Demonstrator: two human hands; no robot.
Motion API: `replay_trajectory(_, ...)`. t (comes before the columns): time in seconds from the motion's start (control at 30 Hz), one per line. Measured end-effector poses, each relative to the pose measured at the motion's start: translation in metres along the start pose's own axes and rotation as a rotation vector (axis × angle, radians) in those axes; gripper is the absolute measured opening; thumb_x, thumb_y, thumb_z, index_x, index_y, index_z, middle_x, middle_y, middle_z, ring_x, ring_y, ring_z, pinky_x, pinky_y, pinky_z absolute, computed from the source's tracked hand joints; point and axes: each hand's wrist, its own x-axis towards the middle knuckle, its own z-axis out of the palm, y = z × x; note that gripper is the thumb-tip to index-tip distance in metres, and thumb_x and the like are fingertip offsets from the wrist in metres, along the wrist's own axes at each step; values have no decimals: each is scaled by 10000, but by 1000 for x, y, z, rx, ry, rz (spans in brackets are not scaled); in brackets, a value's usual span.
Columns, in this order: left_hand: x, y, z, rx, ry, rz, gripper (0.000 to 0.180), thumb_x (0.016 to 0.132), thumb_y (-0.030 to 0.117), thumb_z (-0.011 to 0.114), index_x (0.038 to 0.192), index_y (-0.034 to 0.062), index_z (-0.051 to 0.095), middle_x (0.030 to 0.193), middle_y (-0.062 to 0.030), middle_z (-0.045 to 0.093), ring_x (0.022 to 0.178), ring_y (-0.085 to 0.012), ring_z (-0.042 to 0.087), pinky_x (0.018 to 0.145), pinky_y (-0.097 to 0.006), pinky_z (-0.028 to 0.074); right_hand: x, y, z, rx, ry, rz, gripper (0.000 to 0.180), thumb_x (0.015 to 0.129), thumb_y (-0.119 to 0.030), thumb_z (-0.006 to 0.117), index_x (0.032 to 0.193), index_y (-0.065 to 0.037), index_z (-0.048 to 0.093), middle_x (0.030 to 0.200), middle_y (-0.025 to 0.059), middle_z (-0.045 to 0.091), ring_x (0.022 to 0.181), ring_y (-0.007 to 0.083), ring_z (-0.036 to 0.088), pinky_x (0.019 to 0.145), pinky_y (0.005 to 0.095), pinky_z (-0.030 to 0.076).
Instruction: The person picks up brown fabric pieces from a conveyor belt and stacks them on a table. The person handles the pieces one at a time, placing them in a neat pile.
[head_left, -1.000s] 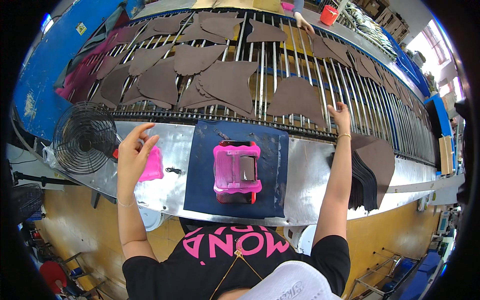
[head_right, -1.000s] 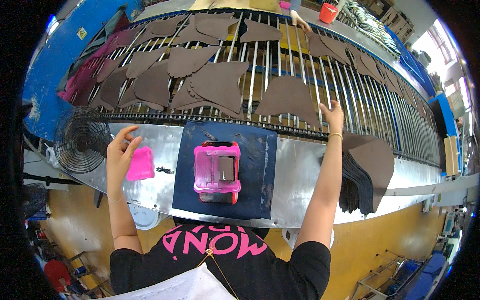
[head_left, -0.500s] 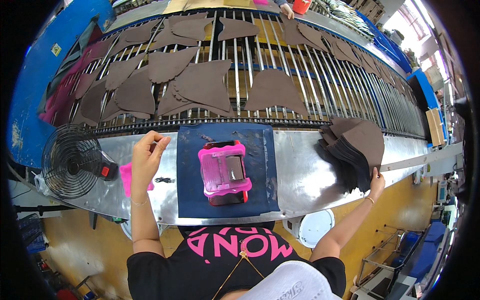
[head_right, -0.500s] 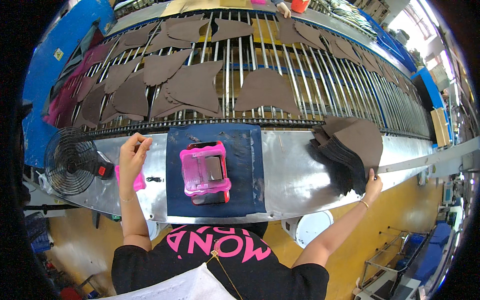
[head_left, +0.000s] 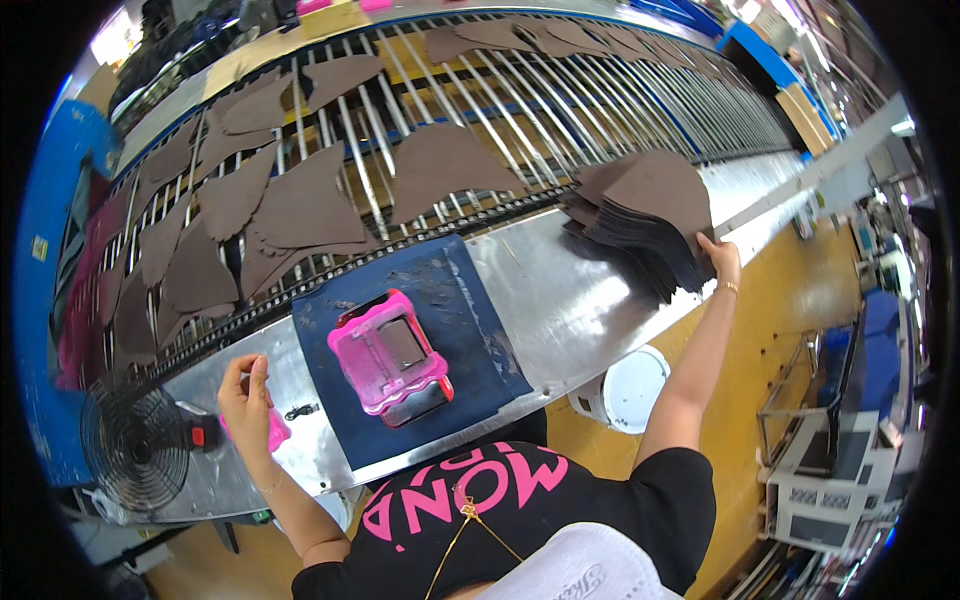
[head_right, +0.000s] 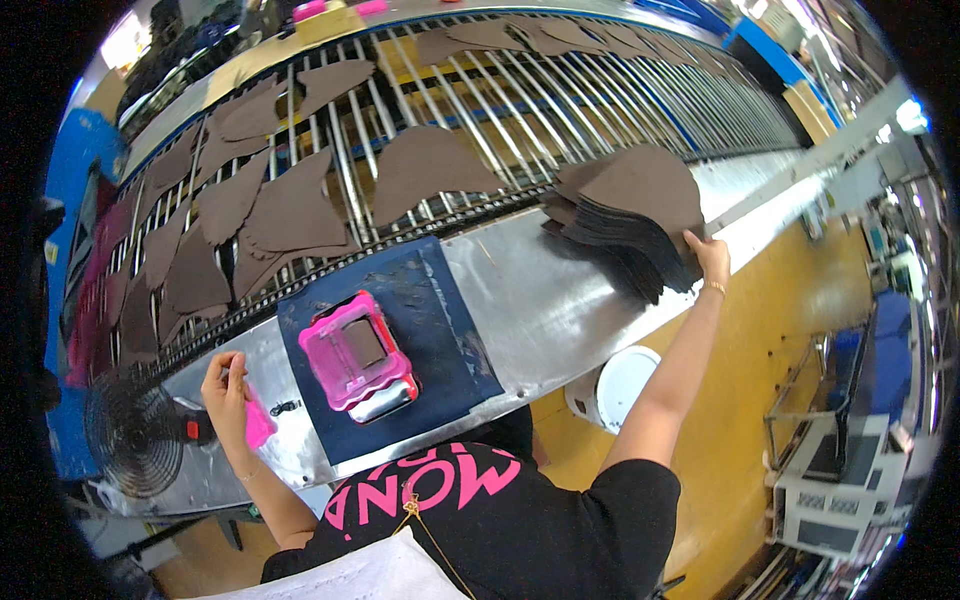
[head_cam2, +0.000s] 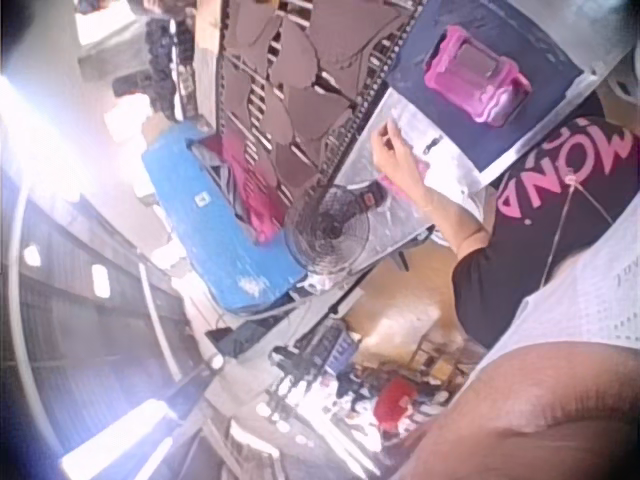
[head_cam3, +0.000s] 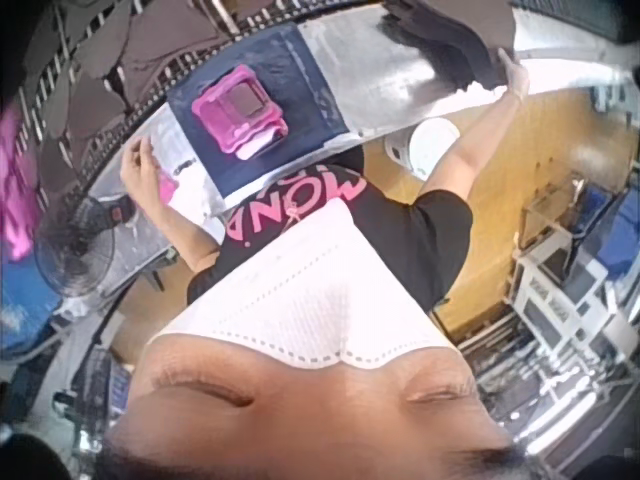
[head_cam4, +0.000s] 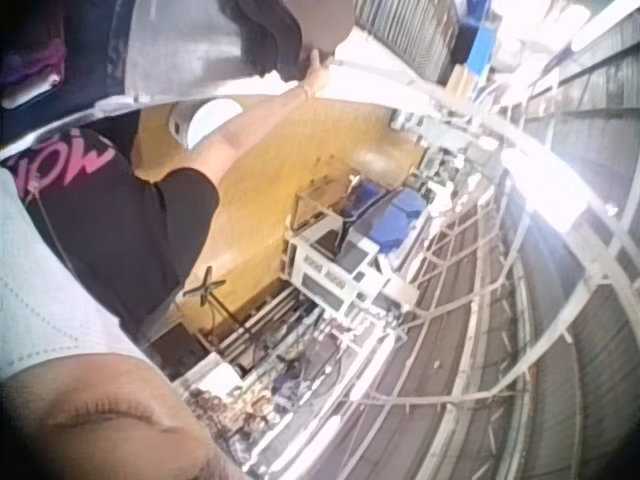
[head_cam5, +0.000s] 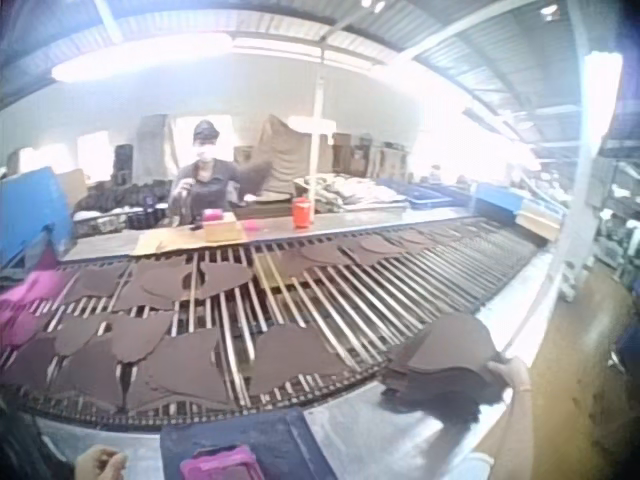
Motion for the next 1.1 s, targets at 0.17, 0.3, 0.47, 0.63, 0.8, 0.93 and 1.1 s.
replay_trajectory(0.17, 2, 13, 9, 15, -34, 68, 127, 903, 133, 629, 891, 7, 624, 695, 15, 538, 489, -21, 414, 422, -195, 298, -27, -57, -40, -98, -20, -223, 398, 864, -298, 606, 1062, 47, 619, 953, 248, 657, 849, 356, 661, 811, 413, 486)
replay_trajectory(0.3, 10, 40, 28, 113, -64, 153, 100, 864, 81, 649, 875, -16, 631, 736, 3, 569, 493, -42, 410, 436, -214, 307, -88, -144, -69, 71, 86, -275, 298, 988, -203, 398, 1183, -5, 504, 817, 258, 622, 527, 334, 625, 345, 364, 429)
replay_trajectory(0.47, 23, 62, 63, -174, -216, 178, 292, 865, 110, 661, 1143, 33, 615, 1009, -48, 566, 731, -101, 630, 553, -213, 514, -179, -241, -89, 654, -17, -347, 288, 996, -253, 436, 1174, -36, 503, 741, 90, 638, 470, 144, 613, 328, 210, 384)
replay_trajectory(0.63, 21, 54, 71, -569, -182, 140, 398, 925, 173, 591, 1277, 15, 493, 1129, -129, 525, 745, -165, 653, 554, -248, 543, -246, -303, -17, 1106, -426, -596, 175, 980, -211, 501, 1007, -39, 485, 790, 68, 601, 495, 116, 585, 339, 205, 457)
replay_trajectory(0.8, 16, 50, -5, -537, -83, 106, 230, 913, 127, 611, 1085, -16, 560, 818, -72, 624, 560, -143, 630, 441, -230, 488, -290, -332, 38, 1149, -675, -912, 239, 893, -78, 620, 1086, 23, 523, 767, 93, 673, 653, 183, 672, 569, 269, 520)
replay_trajectory(0.93, -10, 57, -49, -284, 173, 189, 148, 913, 113, 611, 989, -14, 613, 704, -38, 621, 528, -100, 599, 469, -202, 462, -315, -344, 54, 967, -832, -1045, 261, 809, -50, 708, 1034, 14, 593, 827, 137, 700, 717, 229, 689, 648, 298, 514)
replay_trajectory(1.1, -31, 63, -62, -58, 230, 175, 78, 883, 55, 632, 903, -20, 640, 664, -8, 583, 565, -55, 550, 514, -199, 427, -320, -343, 60, 840, -685, -1264, 133, 754, -26, 727, 878, -13, 683, 830, 136, 692, 707, 280, 671, 615, 313, 500)
